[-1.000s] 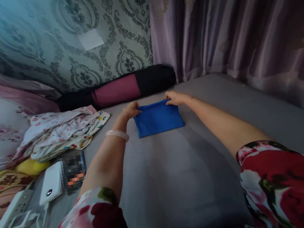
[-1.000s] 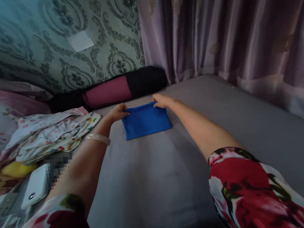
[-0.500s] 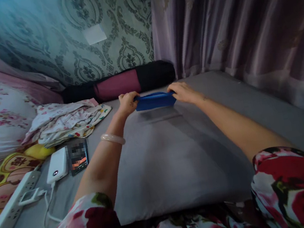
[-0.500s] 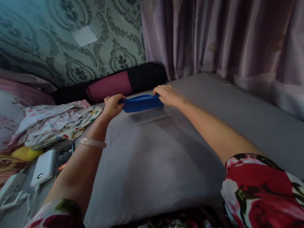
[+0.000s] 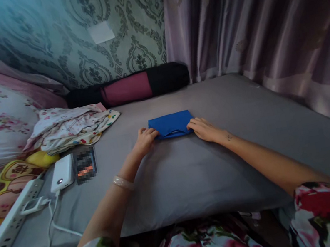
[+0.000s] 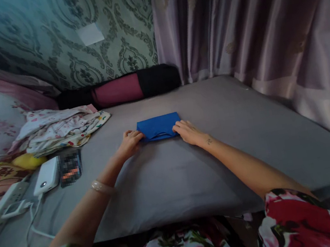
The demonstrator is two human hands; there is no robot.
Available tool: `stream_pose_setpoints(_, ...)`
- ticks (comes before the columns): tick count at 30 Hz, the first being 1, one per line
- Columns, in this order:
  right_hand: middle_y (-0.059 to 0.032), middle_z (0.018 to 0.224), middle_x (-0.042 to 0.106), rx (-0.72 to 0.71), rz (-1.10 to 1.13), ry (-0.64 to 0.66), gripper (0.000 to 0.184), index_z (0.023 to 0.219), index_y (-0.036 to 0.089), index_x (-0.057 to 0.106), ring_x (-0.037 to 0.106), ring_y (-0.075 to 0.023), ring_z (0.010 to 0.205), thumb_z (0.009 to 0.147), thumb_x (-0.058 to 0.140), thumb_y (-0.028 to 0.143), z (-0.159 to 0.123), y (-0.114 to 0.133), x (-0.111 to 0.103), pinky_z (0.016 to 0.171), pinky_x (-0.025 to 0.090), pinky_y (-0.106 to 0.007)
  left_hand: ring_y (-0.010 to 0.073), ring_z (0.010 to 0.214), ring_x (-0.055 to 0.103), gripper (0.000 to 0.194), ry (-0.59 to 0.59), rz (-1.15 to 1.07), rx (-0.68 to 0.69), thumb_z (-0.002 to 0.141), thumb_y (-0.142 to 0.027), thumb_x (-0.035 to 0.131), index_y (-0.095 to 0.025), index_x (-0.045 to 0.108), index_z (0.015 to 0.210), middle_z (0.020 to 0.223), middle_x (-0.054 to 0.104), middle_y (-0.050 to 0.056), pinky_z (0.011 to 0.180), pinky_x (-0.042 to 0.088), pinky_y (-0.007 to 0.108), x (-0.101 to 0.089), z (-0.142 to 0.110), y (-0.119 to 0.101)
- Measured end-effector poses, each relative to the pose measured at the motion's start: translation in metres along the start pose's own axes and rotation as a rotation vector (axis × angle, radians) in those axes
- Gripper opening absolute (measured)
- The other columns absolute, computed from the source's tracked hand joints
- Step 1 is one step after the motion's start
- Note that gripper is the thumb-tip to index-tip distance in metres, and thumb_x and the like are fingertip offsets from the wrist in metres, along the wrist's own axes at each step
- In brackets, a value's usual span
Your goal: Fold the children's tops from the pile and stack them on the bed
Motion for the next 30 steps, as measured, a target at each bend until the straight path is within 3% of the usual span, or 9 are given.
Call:
stream_pose_setpoints(5,-0.0079,0.112,0.062,0.071,0.058,0.119,0.047,0.112,0.022,0.066,0.055,-0.0206,0.104,0.079,0.044,-0.002,0.001,-0.012,0.011,0.089,0.043,-0.032,0.0254,0.115,0.055,0.053,0.145,-0.042,-0.033,0.067,-0.006,0.047,-0.023,0.059,0.115,0.123,0.061,0.009,0.107,0.024,0.052,0.010,-0.009,0.003)
stream_pose_setpoints(9,-0.0033,0.106,0.070,0.167,0.130,0.220,0.040,0.099,0.025,0.073,0.063,-0.0190,0.101,0.081,0.045,0.004,0.021,-0.024,0.010,0.089,0.045,-0.029,0.0238,0.107,0.061,0.038,0.154,-0.106,-0.223,0.076,-0.011,0.043,-0.024,0.068,0.101,0.110,0.070,0.006,0.106,0.029,0.048,0.005,0.004,0.015)
stream_pose_setpoints(11,-0.0025,0.107,0.072,0.236,0.127,0.204,0.038,0.098,0.026,0.074,0.064,-0.0196,0.102,0.084,0.044,0.006,0.038,-0.026,0.006,0.088,0.046,-0.028,0.0243,0.102,0.064,0.033,0.087,-0.102,-0.361,0.083,-0.016,0.040,-0.022,0.069,0.099,0.106,0.072,0.007,0.100,0.037,0.044,-0.001,0.017,0.020)
stream_pose_setpoints(15,-0.0082,0.124,0.066,0.274,0.045,0.039,0.041,0.120,0.020,0.066,0.058,-0.0225,0.115,0.090,0.039,0.011,0.072,-0.013,0.005,0.097,0.043,-0.033,0.0255,0.111,0.061,0.035,-0.014,-0.095,-0.550,0.087,-0.019,0.041,-0.018,0.063,0.115,0.120,0.066,0.012,0.094,0.044,0.038,0.002,0.048,0.016)
stream_pose_setpoints(19,-0.0120,0.144,0.050,0.233,-0.020,-0.015,0.045,0.138,0.015,0.051,0.041,-0.0246,0.134,0.095,0.036,0.018,0.094,0.004,0.026,0.112,0.028,-0.041,0.0260,0.132,0.045,0.041,-0.044,-0.097,-0.543,0.092,-0.020,0.036,-0.012,0.053,0.129,0.137,0.055,0.015,0.108,0.035,0.039,0.021,0.074,0.003)
stream_pose_setpoints(22,-0.0119,0.154,0.036,0.249,-0.016,0.006,0.050,0.145,0.012,0.041,0.026,-0.0266,0.144,0.097,0.033,0.025,0.099,0.007,0.043,0.117,0.017,-0.048,0.0279,0.142,0.030,0.047,-0.039,-0.066,-0.564,0.095,-0.022,0.030,-0.011,0.045,0.139,0.150,0.042,0.014,0.116,0.024,0.046,0.037,0.078,0.003)
stream_pose_setpoints(26,-0.0112,0.157,0.030,0.270,0.017,0.033,0.054,0.148,0.012,0.037,0.022,-0.0258,0.145,0.099,0.027,0.031,0.097,0.007,0.054,0.117,0.015,-0.050,0.0294,0.145,0.025,0.054,0.008,-0.045,-0.536,0.097,-0.030,0.024,-0.011,0.038,0.146,0.154,0.036,0.013,0.117,0.020,0.050,0.054,0.075,0.005)
stream_pose_setpoints(30,-0.0103,0.157,0.029,0.279,0.024,0.068,0.056,0.150,0.013,0.035,0.021,-0.0261,0.146,0.098,0.026,0.032,0.096,0.007,0.056,0.117,0.016,-0.051,0.0302,0.145,0.024,0.055,0.027,-0.010,-0.520,0.097,-0.032,0.024,-0.015,0.034,0.149,0.155,0.034,0.013,0.117,0.020,0.052,0.057,0.073,0.005)
Point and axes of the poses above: each hand's wrist, its own z-axis towards the middle knuckle, its own x-axis out of the palm, y = z × x, the point moved 8 cm from there along z, towards the middle knuckle
